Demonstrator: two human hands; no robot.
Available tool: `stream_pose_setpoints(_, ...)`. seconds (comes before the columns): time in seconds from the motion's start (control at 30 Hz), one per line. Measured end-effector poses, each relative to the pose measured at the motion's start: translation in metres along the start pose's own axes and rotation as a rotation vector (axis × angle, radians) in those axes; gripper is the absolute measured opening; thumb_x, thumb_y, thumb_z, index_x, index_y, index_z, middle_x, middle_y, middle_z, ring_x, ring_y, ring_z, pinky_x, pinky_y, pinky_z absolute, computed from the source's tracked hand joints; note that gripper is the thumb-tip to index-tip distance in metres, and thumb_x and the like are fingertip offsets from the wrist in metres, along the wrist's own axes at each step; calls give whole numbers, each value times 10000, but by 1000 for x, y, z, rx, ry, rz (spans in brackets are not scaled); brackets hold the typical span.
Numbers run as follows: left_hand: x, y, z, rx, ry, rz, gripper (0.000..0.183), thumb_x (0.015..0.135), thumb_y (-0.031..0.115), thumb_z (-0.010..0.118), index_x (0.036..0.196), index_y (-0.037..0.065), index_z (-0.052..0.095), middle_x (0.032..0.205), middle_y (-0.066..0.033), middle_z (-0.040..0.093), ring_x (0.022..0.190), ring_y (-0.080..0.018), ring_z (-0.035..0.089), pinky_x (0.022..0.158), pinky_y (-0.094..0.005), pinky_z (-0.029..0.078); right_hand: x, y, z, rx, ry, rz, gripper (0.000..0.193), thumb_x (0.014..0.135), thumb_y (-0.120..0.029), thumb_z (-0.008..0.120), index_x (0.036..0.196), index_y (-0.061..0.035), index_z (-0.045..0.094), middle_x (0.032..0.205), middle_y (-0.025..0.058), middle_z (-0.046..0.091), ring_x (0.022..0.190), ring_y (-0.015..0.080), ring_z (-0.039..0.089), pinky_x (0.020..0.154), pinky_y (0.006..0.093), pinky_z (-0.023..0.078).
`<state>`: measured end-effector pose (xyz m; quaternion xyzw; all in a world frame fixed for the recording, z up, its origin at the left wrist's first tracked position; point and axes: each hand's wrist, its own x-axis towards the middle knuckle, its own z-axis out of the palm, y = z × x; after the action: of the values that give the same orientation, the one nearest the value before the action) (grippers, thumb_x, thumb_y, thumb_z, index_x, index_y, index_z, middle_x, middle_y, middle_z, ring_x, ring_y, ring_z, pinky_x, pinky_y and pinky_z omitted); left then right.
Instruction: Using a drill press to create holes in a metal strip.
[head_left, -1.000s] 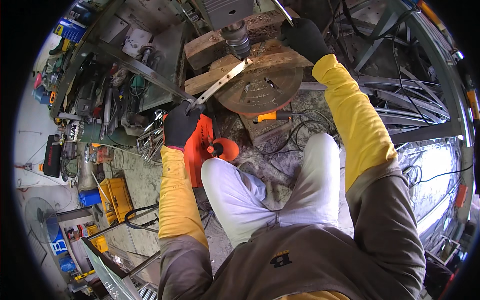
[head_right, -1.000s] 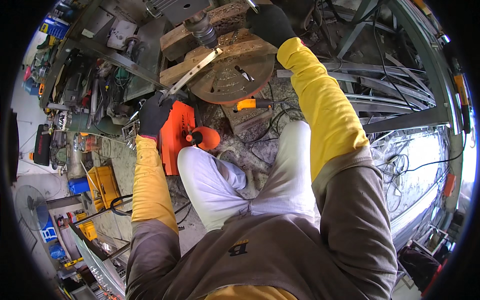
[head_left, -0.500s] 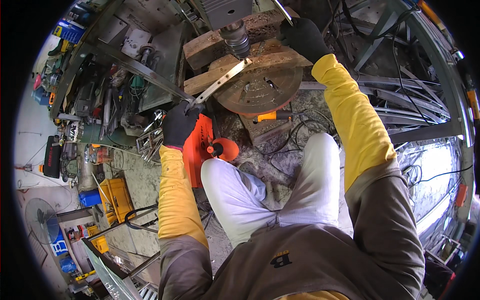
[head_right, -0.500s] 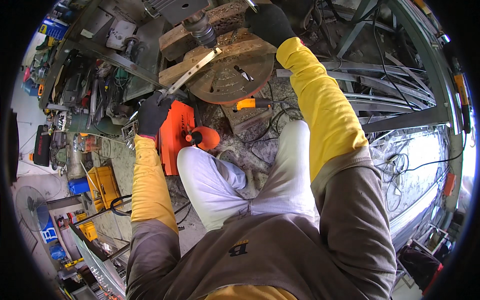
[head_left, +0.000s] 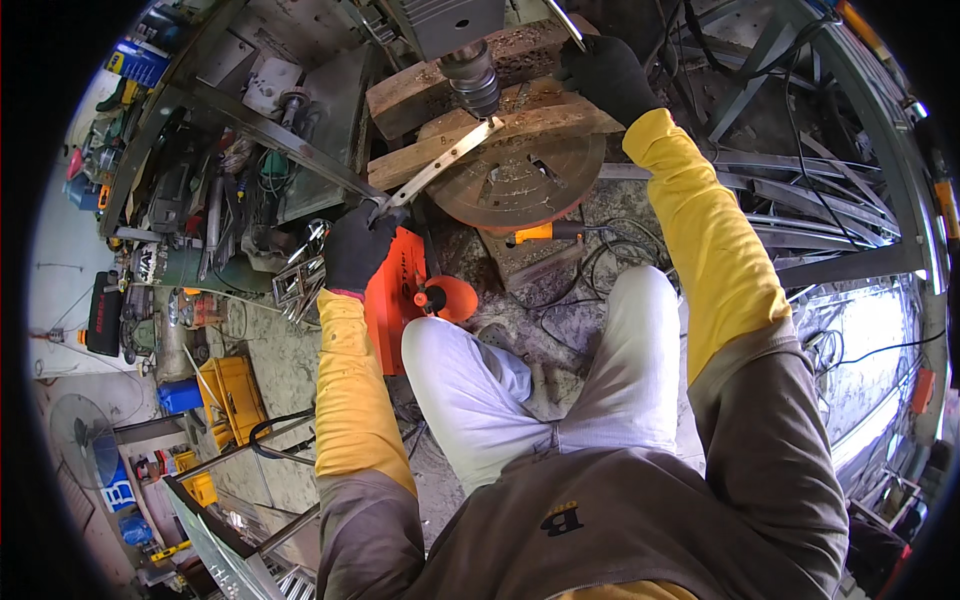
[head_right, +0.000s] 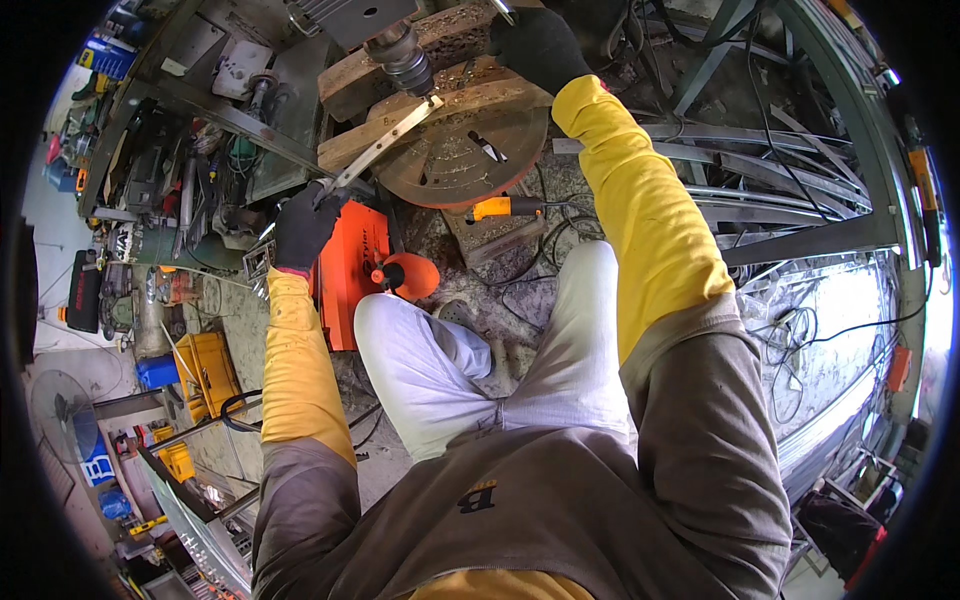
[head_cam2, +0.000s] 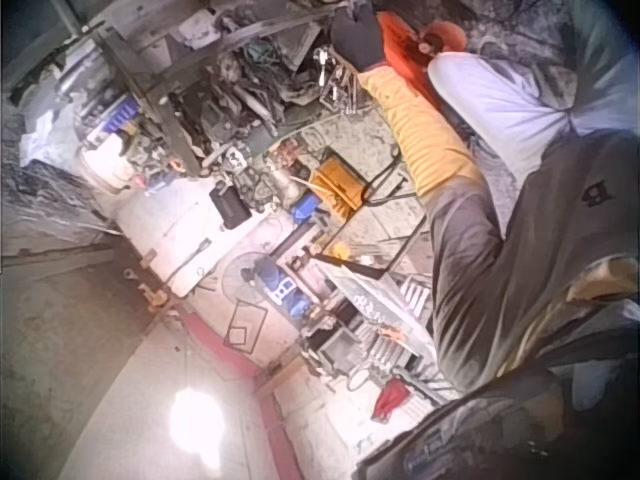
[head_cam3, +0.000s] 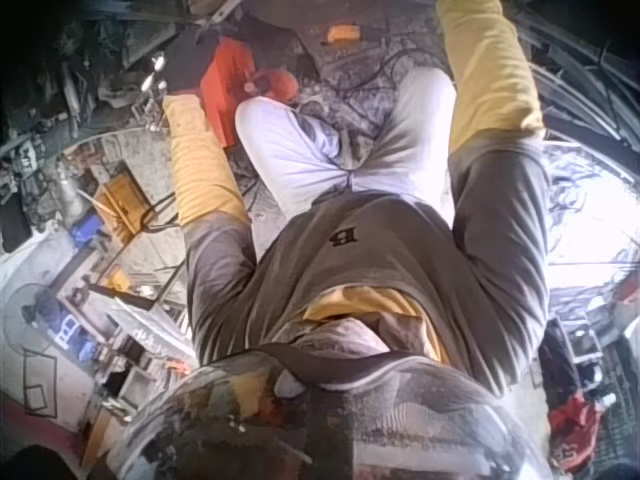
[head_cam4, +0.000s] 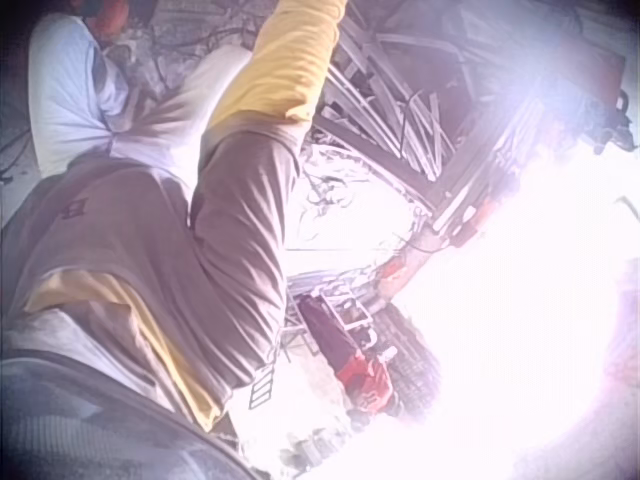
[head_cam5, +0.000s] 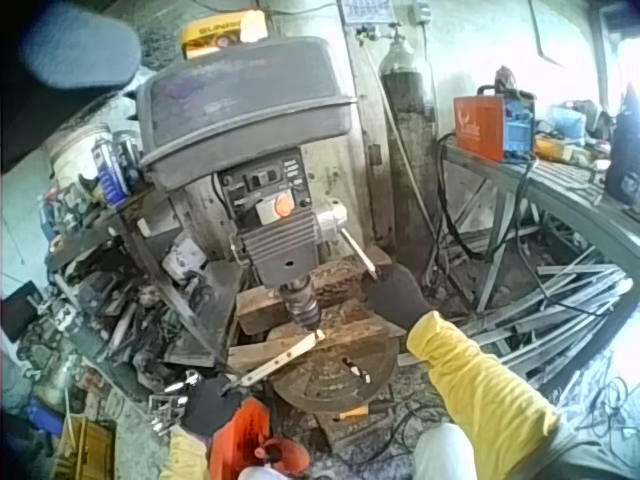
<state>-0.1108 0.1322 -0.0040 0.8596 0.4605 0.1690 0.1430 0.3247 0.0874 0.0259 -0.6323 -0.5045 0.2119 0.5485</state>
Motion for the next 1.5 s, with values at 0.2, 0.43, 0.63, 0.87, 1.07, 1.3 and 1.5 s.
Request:
stream_pose_setpoints(0.2,3,3,-3,41,-20,-38,393,951,361,705,1190,52,748,1028,-212,757,957,-389,733,816,-454,562,1,3,0,50,14,16,249,964,-140,653,1113,44,732,887,141,780,739,179,746,701,315,597)
stream_pose_setpoints(0.43,6,2,-6,22,-39,-43,450,968,421,707,1173,21,732,946,-219,751,884,-386,733,775,-439,552,2,7,0,44,13,12,227,953,-123,662,1088,44,734,877,135,777,738,178,746,697,310,593)
stream_pose_setpoints(0.63,9,-1,-6,31,-33,-16,442,964,416,704,1170,26,733,956,-222,748,883,-389,731,769,-444,549,4,11,-2,59,-1,-11,205,941,-103,660,1063,42,739,876,133,775,745,177,745,708,312,591)
stream_pose_setpoints(0.87,12,-10,-3,26,-41,-4,466,969,418,703,1193,11,726,960,-231,747,890,-382,732,786,-428,547,2,8,0,54,15,-3,190,935,-97,664,1044,40,739,869,125,769,739,170,735,713,305,588)
stream_pose_setpoints(1.07,16,-13,-2,-27,-45,20,429,969,388,706,1179,14,725,945,-227,740,843,-375,720,759,-428,538,5,16,0,71,20,-6,177,926,-89,676,1029,42,738,855,117,762,744,166,732,705,307,586)
stream_pose_setpoints(1.3,16,-2,-8,-53,-110,-81,394,969,372,708,1125,11,727,807,-176,713,721,-326,692,681,-422,515,4,13,-3,6,-14,22,179,925,-99,668,1018,35,744,829,90,747,730,158,718,688,308,574)
stream_pose_setpoints(1.5,7,-3,-11,8,8,37,358,972,374,707,1081,34,734,695,-109,661,609,-211,636,625,-391,492,-20,-12,6,182,43,-87,431,1056,-417,602,1135,-13,727,805,44,690,650,100,630,611,271,518)
